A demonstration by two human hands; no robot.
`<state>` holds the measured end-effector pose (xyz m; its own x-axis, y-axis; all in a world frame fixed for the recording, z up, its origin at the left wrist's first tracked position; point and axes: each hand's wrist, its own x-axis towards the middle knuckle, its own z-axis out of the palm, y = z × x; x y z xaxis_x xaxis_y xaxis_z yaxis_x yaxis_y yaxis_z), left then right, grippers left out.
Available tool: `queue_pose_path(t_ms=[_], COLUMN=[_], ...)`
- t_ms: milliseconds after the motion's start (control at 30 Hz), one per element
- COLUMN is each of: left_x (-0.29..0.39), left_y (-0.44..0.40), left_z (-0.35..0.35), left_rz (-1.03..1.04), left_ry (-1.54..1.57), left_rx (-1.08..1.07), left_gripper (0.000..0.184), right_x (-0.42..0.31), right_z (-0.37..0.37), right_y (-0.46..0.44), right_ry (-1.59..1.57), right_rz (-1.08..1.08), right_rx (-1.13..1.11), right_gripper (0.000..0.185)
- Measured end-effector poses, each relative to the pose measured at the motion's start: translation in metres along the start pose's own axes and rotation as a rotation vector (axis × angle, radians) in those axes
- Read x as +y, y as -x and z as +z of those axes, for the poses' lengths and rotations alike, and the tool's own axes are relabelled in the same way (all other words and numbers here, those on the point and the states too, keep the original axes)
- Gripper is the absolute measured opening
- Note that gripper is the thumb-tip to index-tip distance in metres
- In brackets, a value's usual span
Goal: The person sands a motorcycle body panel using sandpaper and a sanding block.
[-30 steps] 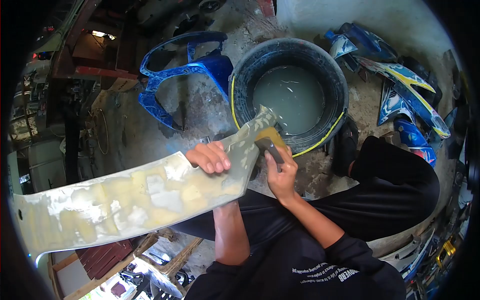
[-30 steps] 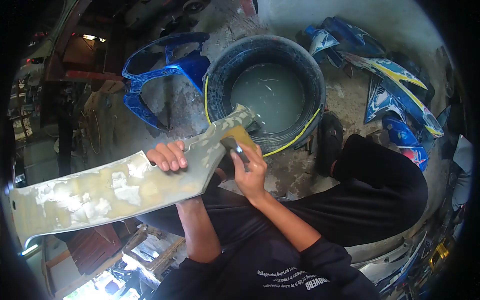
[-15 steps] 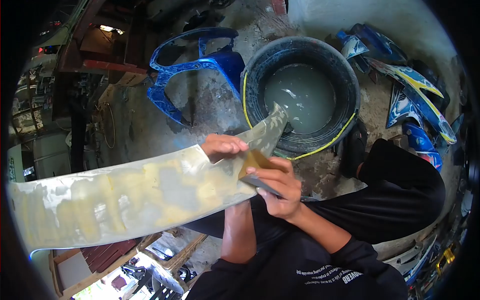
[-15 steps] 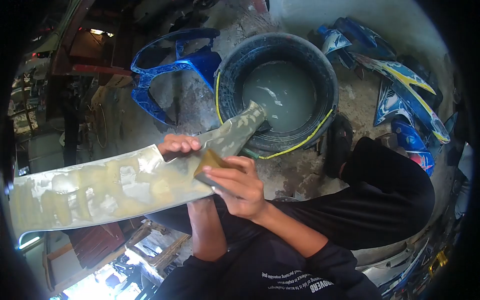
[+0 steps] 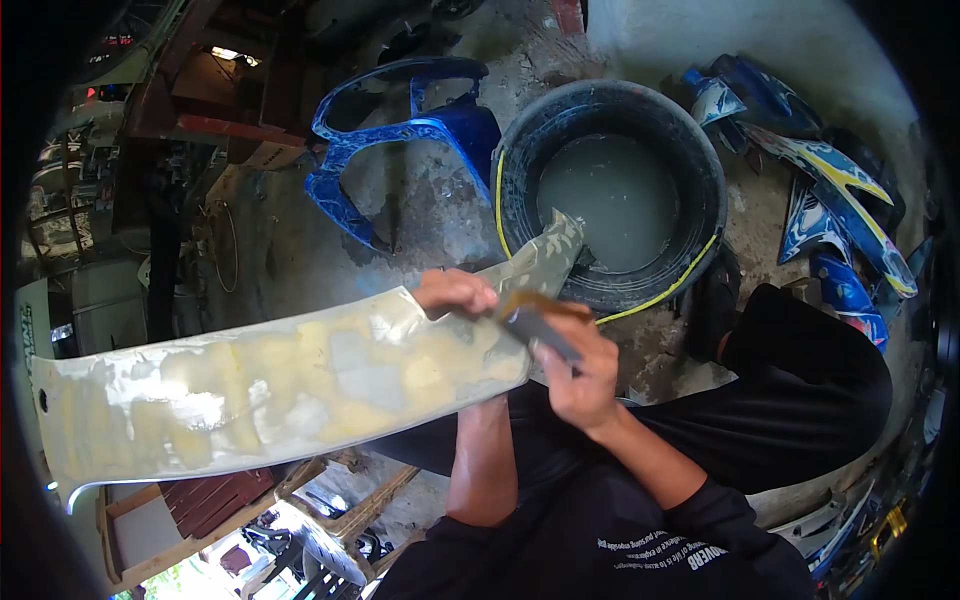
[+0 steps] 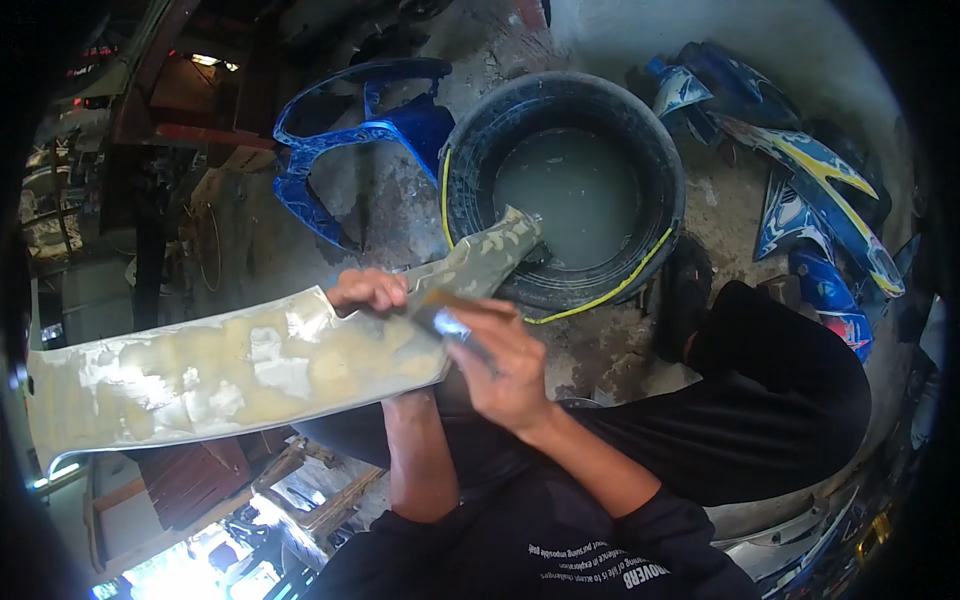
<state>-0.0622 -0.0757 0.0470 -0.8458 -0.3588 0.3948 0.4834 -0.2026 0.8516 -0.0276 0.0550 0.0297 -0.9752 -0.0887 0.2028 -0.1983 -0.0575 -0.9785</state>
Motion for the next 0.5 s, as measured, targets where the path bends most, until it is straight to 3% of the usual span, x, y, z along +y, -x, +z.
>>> queue_pose_path(t_ms=[67, 100, 167, 233, 300, 367, 400, 433, 500], left_x=[-0.002, -0.002, -0.002, -0.001, -0.003, -0.006, -0.006, -0.005, -0.001], left_y=[-0.005, -0.003, -0.001, -0.001, 0.0, 0.002, 0.002, -0.001, 0.003], left_z=[-0.013, -0.01, 0.002, 0.006, 0.003, -0.005, -0.006, -0.003, 0.006], left_rz=[0.018, 0.014, 0.06, 0.051, 0.066, 0.077, 0.08, 0.086, 0.053], left_ry=[0.18, 0.182, 0.083, 0.09, 0.032, 0.049, 0.017, -0.017, 0.012], left_rx=[-0.22, -0.218, -0.071, -0.022, 0.025, -0.021, -0.043, -0.067, 0.01], left_gripper=[0.035, 0.035, 0.041, 0.045, 0.047, 0.048, 0.047, 0.046, 0.041], right_x=[-0.02, -0.019, -0.015, -0.003, -0.011, -0.03, -0.032, -0.027, -0.01], right_z=[0.001, 0.003, -0.003, -0.005, -0.008, -0.005, -0.004, -0.005, -0.009], right_y=[-0.002, 0.0, -0.003, -0.006, -0.007, -0.006, -0.006, -0.006, -0.007], right_ry=[-0.016, -0.082, -0.029, -0.091, -0.055, -0.082, -0.115, -0.117, -0.091], right_rz=[-0.192, -0.286, -0.194, 0.133, 0.09, -0.202, -0.206, -0.204, 0.121], right_rx=[-0.078, -0.105, -0.089, -0.033, -0.046, -0.141, -0.132, -0.132, -0.05], right_gripper=[0.03, 0.029, 0.028, 0.028, 0.027, 0.022, 0.017, 0.017, 0.014])
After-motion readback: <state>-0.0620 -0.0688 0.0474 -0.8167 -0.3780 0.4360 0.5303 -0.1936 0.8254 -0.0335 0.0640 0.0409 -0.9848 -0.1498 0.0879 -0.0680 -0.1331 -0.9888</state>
